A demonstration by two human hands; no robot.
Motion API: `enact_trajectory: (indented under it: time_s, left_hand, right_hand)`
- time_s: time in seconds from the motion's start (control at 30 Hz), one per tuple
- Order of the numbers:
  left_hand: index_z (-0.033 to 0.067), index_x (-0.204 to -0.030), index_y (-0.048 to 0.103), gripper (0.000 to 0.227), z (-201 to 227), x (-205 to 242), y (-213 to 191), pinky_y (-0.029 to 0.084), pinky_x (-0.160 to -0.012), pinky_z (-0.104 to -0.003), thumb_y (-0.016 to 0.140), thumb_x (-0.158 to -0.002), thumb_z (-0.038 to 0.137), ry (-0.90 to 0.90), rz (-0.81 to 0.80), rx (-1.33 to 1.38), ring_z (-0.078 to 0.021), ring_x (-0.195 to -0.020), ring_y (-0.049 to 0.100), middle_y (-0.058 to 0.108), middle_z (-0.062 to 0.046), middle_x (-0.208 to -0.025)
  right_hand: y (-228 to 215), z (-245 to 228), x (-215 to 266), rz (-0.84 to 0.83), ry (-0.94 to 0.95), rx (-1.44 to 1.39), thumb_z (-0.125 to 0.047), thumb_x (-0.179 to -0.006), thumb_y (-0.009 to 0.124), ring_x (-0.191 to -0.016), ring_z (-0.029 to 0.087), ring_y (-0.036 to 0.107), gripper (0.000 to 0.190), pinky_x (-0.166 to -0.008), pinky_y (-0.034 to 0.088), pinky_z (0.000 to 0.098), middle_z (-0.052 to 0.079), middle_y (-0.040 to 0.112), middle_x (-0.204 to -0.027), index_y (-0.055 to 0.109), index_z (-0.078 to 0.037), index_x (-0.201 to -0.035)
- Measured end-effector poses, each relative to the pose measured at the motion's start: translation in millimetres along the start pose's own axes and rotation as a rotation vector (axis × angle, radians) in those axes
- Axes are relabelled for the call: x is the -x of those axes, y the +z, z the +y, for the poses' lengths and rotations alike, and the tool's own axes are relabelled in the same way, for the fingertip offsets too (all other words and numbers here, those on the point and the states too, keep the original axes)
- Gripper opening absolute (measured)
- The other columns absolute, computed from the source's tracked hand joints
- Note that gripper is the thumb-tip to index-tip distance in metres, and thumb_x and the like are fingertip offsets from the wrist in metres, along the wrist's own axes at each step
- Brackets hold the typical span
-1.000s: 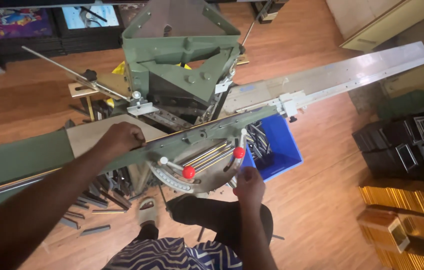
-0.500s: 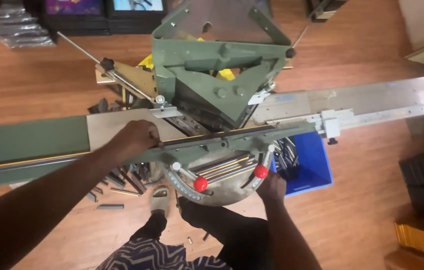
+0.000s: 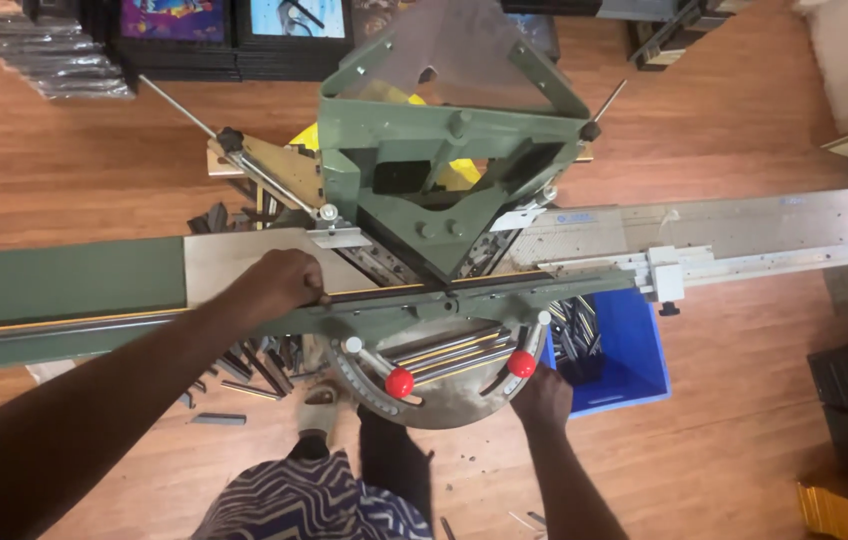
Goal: The recorder is selecting a piece of frame molding and using a specialized miter cutting machine to cut it to the correct length for an art frame.
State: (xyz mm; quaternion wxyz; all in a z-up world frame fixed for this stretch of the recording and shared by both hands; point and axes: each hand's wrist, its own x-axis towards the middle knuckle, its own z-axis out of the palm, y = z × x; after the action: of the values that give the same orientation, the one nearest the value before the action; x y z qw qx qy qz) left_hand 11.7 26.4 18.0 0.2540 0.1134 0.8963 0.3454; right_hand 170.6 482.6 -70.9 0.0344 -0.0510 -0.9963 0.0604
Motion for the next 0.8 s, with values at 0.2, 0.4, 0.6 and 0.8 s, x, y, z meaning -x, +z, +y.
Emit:
enact_trajectory:
  time_s: [0.2, 0.4, 0.6, 0.8]
  left_hand:
    - [0.0035, -0.075, 0.073, 0.013, -17.3, -5.6, 7.2, 0.058, -0.073, -0.039, 0.074, -0.079, 0.016, 0.042, 0.002, 0.055, -0.0239, -0.078, 0.077, 0.079, -0.008, -0.08]
    - [0.0055, -0.078, 0.075, 0.011, -9.3, -8.9, 3.4, 0.057, -0.074, -0.04, 0.076, -0.078, 0.017, -0.024, -0.032, -0.005, -0.0276, -0.079, 0.076, 0.077, -0.011, -0.081]
    - [0.0048, -0.079, 0.074, 0.015, 14.0, 0.2, -16.3, 0.057, -0.073, -0.041, 0.075, -0.078, 0.019, -0.036, -0.09, 0.074, -0.0277, -0.078, 0.077, 0.077, -0.013, -0.079]
    - [0.0095, -0.081, 0.077, 0.009, -3.3, -2.9, -3.5, 0.057, -0.073, -0.041, 0.074, -0.077, 0.018, -0.02, -0.058, 0.036, -0.0283, -0.078, 0.076, 0.077, -0.011, -0.08]
  right_hand:
    - [39.3, 27.0, 12.2, 0.077, -0.034, 0.065, -0.033, -0.079, 0.074, -0.061, 0.041, 0.069, 0.025, -0.054, 0.056, 0.0506, 0.017, 0.069, -0.066, 0.068, -0.01, -0.073]
    - [15.6, 49.3, -40.3, -0.006, -0.187, -0.072, -0.037, -0.076, 0.074, -0.06, 0.041, 0.069, 0.031, -0.054, 0.056, 0.0508, 0.019, 0.069, -0.067, 0.068, -0.007, -0.078]
    - [31.2, 54.6, -40.4, -0.049, -0.153, 0.053, -0.032, -0.078, 0.072, -0.064, 0.041, 0.07, 0.025, -0.058, 0.058, 0.0507, 0.019, 0.07, -0.071, 0.069, -0.007, -0.079]
    - [21.2, 44.7, -39.9, -0.071, -0.133, 0.038, -0.031, -0.077, 0.072, -0.067, 0.039, 0.072, 0.023, -0.06, 0.059, 0.0496, 0.019, 0.071, -0.072, 0.069, -0.008, -0.076]
